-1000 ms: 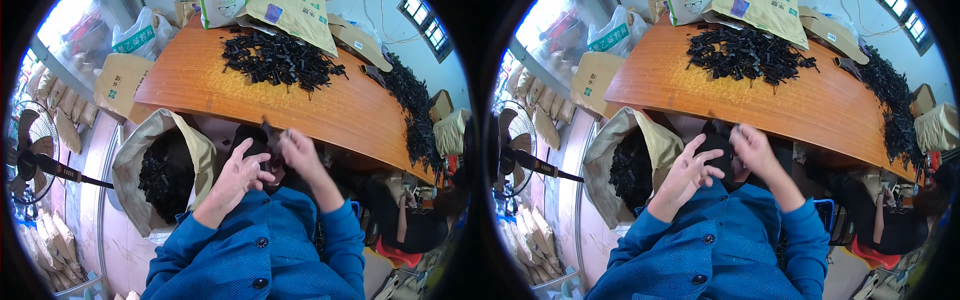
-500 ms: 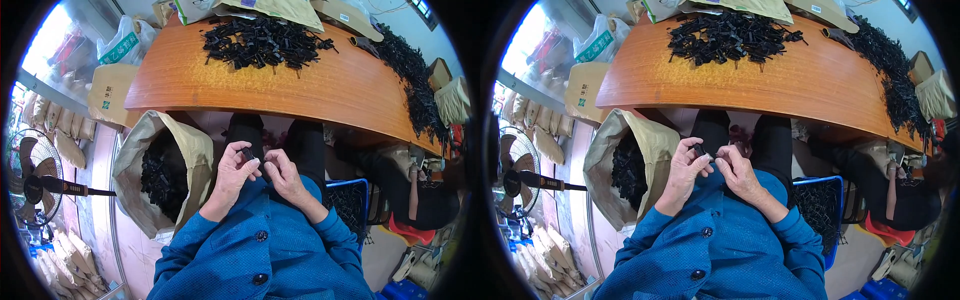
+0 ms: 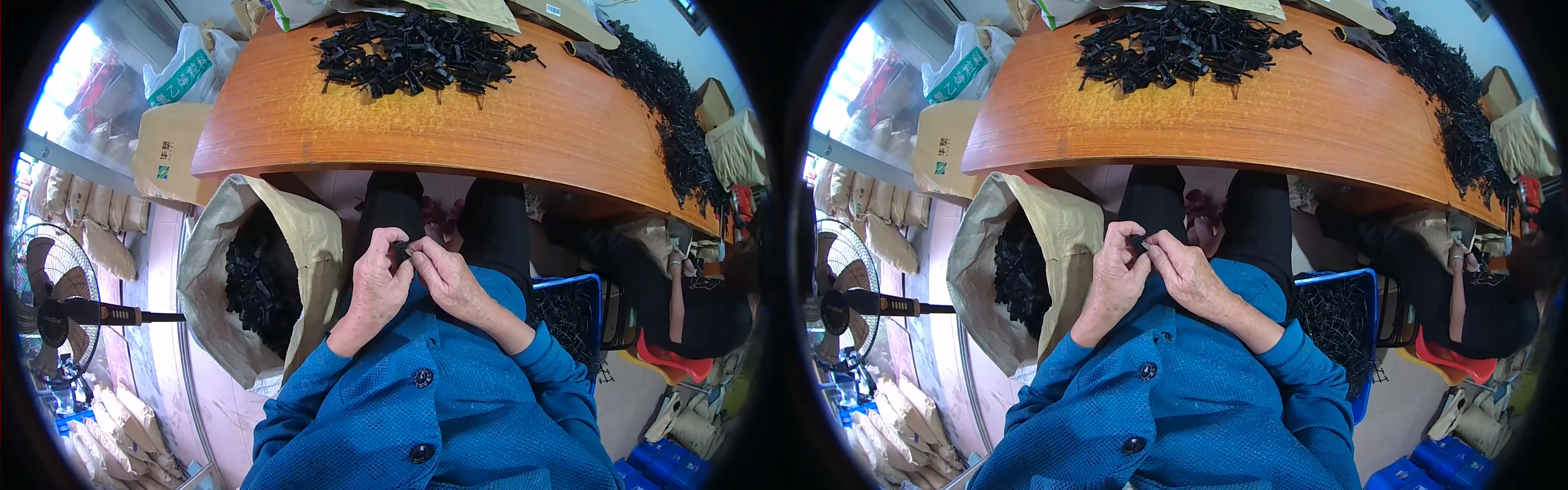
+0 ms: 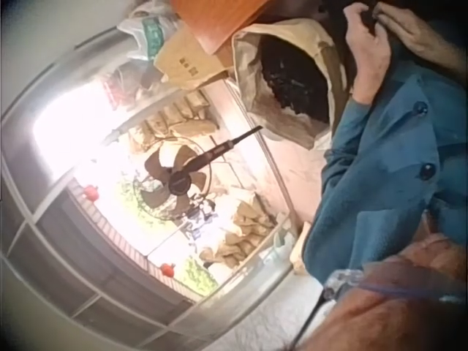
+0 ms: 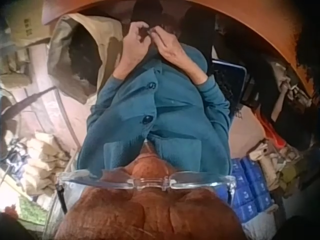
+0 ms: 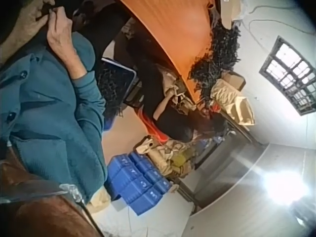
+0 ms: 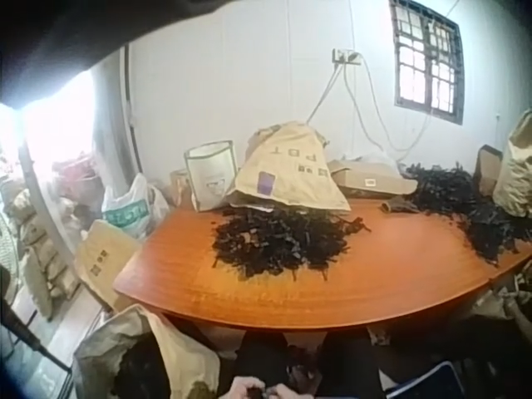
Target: Picking up black plastic components from a pile on a table, inspecting them, and placing them into a large bag.
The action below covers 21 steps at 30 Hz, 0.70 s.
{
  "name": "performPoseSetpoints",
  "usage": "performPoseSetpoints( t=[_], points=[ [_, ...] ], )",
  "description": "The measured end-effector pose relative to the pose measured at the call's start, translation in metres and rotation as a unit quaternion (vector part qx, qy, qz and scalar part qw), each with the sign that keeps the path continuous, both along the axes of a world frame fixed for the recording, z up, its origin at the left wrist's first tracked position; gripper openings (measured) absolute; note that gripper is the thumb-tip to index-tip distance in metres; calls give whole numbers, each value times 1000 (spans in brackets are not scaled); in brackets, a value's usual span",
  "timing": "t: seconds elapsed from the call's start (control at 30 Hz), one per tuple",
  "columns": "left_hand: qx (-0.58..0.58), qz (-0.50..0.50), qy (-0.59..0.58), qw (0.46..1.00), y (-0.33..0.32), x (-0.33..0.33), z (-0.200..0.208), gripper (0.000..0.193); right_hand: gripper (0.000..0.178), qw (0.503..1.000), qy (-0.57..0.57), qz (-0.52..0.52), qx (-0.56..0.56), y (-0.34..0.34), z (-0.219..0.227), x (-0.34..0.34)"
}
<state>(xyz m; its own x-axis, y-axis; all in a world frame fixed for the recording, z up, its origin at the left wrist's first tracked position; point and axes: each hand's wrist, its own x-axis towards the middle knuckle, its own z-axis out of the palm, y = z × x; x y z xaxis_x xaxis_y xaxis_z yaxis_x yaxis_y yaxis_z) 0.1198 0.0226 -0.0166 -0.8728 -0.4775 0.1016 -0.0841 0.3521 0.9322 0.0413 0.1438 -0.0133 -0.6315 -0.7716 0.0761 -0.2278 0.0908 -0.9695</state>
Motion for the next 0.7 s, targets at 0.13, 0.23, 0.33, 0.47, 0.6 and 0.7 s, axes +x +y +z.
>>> performPoseSetpoints(
  t=[0.13, 0.23, 0.33, 0.47, 0.6, 0.7],
  points=[
    [-66, 5, -10, 998, 2, -1, 0, 32, 20, 1000, -1, -3, 3, 1, -3, 1],
    [-178, 17, 44, 983, 6, -1, -6, 32, 19, 1000, 2, -5, 11, 0, -10, 1],
    [-227, 4, 57, 972, 5, -6, -9, 33, 18, 1000, -2, -30, 3, -1, -13, 2],
    [-226, -1, 54, 973, 4, -6, -15, 34, 15, 1000, -19, -19, 13, 0, -11, -4],
    [174, 12, 70, 982, 0, -8, -12, 36, 18, 996, -55, -49, -43, 4, -11, -5],
    [379, -26, 80, 922, -12, -5, 7, 34, 16, 994, -91, -48, -47, 6, -24, -9]
  ],
)
